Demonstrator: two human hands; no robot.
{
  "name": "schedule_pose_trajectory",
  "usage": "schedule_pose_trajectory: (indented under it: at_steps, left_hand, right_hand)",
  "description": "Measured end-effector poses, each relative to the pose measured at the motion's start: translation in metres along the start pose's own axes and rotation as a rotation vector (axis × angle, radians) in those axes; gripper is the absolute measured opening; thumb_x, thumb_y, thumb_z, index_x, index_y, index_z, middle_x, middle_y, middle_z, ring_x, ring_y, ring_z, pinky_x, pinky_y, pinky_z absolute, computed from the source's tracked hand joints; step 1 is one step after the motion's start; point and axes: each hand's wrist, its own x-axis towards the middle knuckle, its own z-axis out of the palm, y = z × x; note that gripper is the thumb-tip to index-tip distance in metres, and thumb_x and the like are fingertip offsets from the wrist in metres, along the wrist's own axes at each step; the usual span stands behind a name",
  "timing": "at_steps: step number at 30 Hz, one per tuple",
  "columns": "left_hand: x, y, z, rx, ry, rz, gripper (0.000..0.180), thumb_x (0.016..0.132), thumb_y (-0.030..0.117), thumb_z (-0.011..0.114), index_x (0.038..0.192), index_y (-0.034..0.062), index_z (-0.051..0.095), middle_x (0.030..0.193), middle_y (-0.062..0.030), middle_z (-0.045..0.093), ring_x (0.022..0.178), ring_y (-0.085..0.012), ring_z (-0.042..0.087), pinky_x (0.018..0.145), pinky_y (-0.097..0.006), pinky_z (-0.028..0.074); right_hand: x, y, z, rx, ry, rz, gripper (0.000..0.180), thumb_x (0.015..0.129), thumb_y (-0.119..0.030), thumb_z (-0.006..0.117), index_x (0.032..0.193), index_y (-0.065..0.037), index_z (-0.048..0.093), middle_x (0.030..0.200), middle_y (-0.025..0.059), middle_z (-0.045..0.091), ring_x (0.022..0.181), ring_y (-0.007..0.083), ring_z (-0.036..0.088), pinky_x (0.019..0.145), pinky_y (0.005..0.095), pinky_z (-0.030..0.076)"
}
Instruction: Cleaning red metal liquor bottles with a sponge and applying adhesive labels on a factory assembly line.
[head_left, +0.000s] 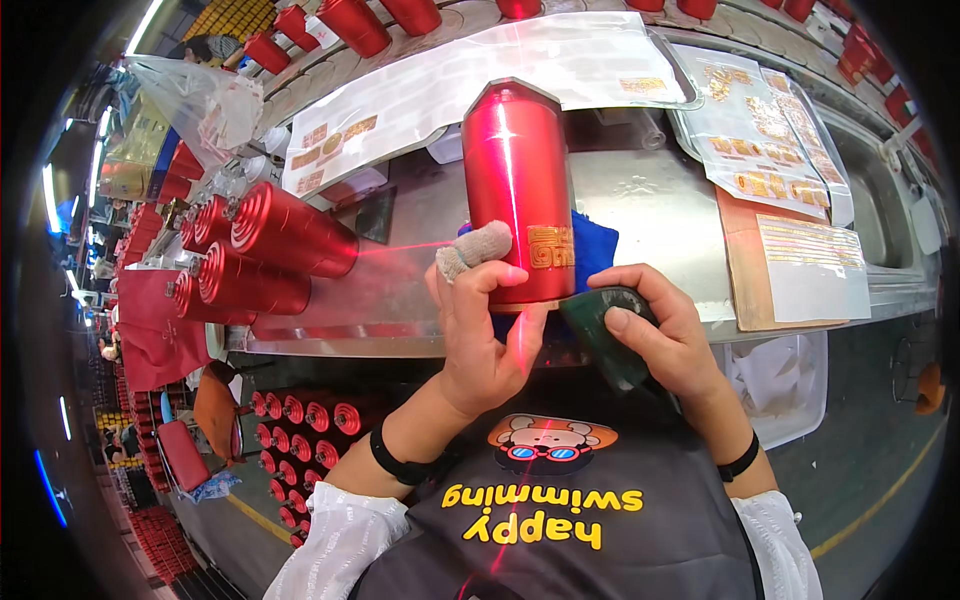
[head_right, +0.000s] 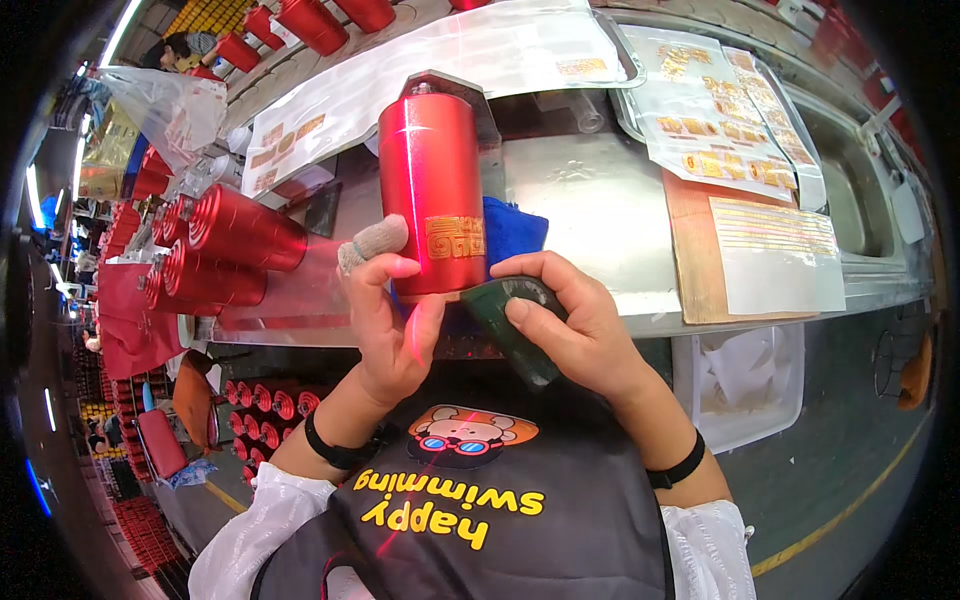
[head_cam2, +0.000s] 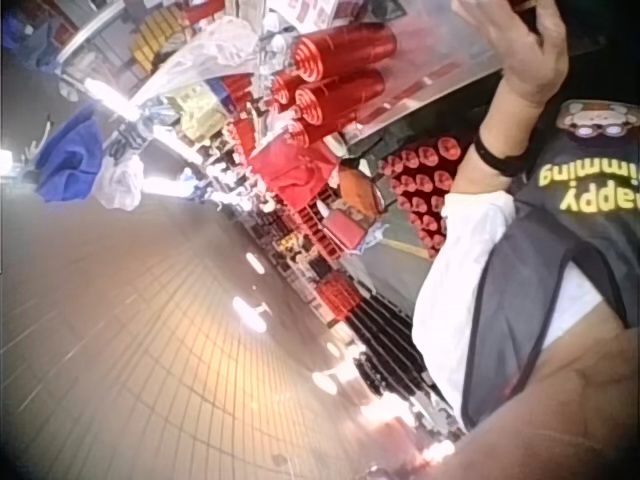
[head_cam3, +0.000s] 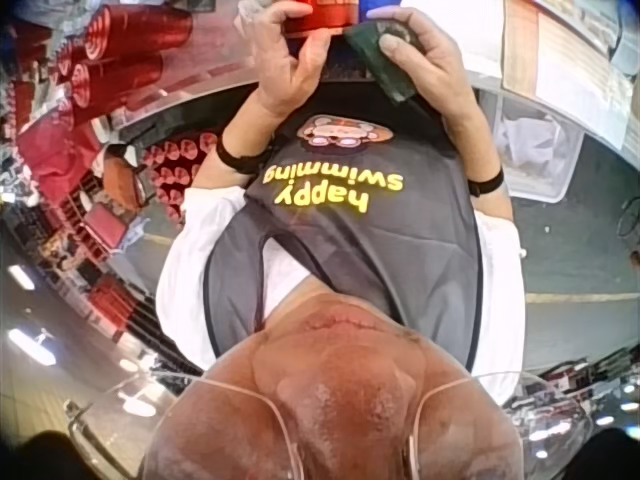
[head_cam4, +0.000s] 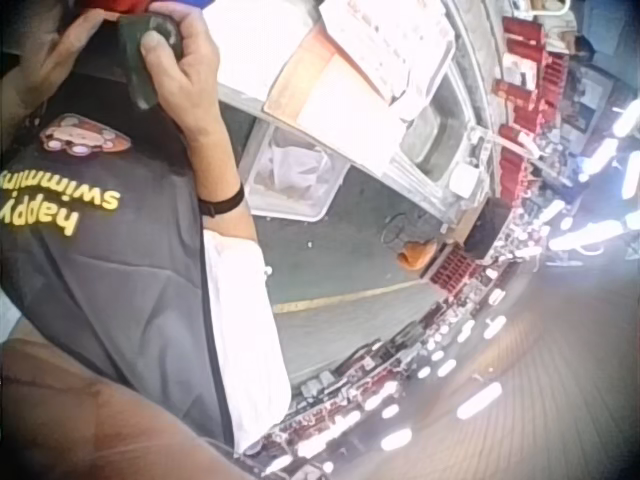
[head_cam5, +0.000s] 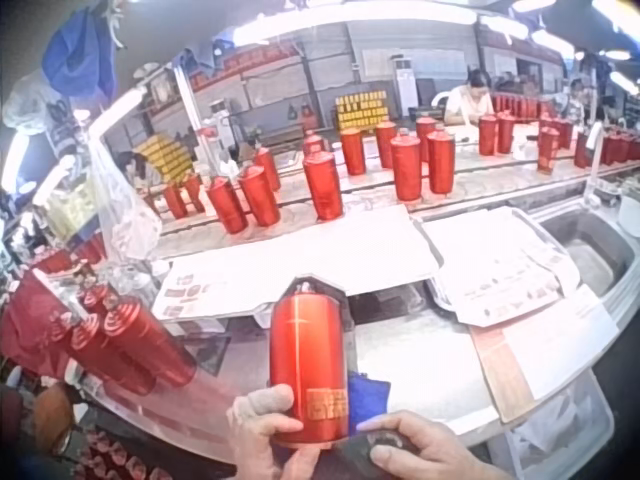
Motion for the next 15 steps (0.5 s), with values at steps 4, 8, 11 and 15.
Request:
schedule_pose_trajectory:
  at_steps: [4, 8, 11, 15]
  left_hand:
    - [0.0028, 0.0023, 0.002, 0.08, -0.021, 0.002, 0.035, 0.078, 0.008, 0.068, 0.108, 0.0055, 0.05, 0.125, -0.0205, 0.049, 0.114, -0.0351, 0.042, 0.099, -0.045, 0.026]
    - [0.0038, 0.0026, 0.0027, 0.093, -0.037, -0.005, 0.035, 0.079, 0.01, 0.067, 0.109, 0.0052, 0.049, 0.127, -0.0219, 0.046, 0.116, -0.0352, 0.041, 0.1, -0.046, 0.024]
    - [0.0033, 0.0018, 0.0039, 0.091, -0.029, -0.001, 0.035, 0.079, 0.011, 0.067, 0.109, 0.0051, 0.049, 0.127, -0.0218, 0.046, 0.116, -0.0352, 0.041, 0.1, -0.046, 0.024]
    - [0.0037, 0.002, 0.003, 0.063, -0.032, -0.012, 0.035, 0.08, 0.011, 0.067, 0.109, 0.0051, 0.049, 0.128, -0.0219, 0.046, 0.116, -0.0352, 0.041, 0.1, -0.046, 0.024]
  right_hand:
    - [0.0014, -0.0003, 0.001, -0.022, -0.012, -0.031, 0.028, 0.091, -0.009, 0.057, 0.119, -0.003, 0.054, 0.096, 0.0014, 0.062, 0.083, 0.0055, 0.056, 0.073, 0.0217, 0.047]
    - [0.0008, -0.0019, 0.0012, 0.051, -0.012, 0.001, 0.028, 0.091, -0.008, 0.056, 0.118, -0.003, 0.054, 0.096, 0.001, 0.062, 0.084, 0.0052, 0.056, 0.073, 0.0214, 0.047]
    - [0.0003, -0.0002, -0.0008, 0.042, -0.005, 0.018, 0.027, 0.091, -0.009, 0.056, 0.118, -0.003, 0.054, 0.096, 0.0012, 0.062, 0.084, 0.0052, 0.056, 0.074, 0.0214, 0.047]
    - [0.0006, 0.0003, -0.0007, 0.018, 0.002, 0.01, 0.027, 0.091, -0.009, 0.057, 0.118, -0.002, 0.054, 0.096, 0.0017, 0.062, 0.084, 0.0056, 0.056, 0.073, 0.0216, 0.047]
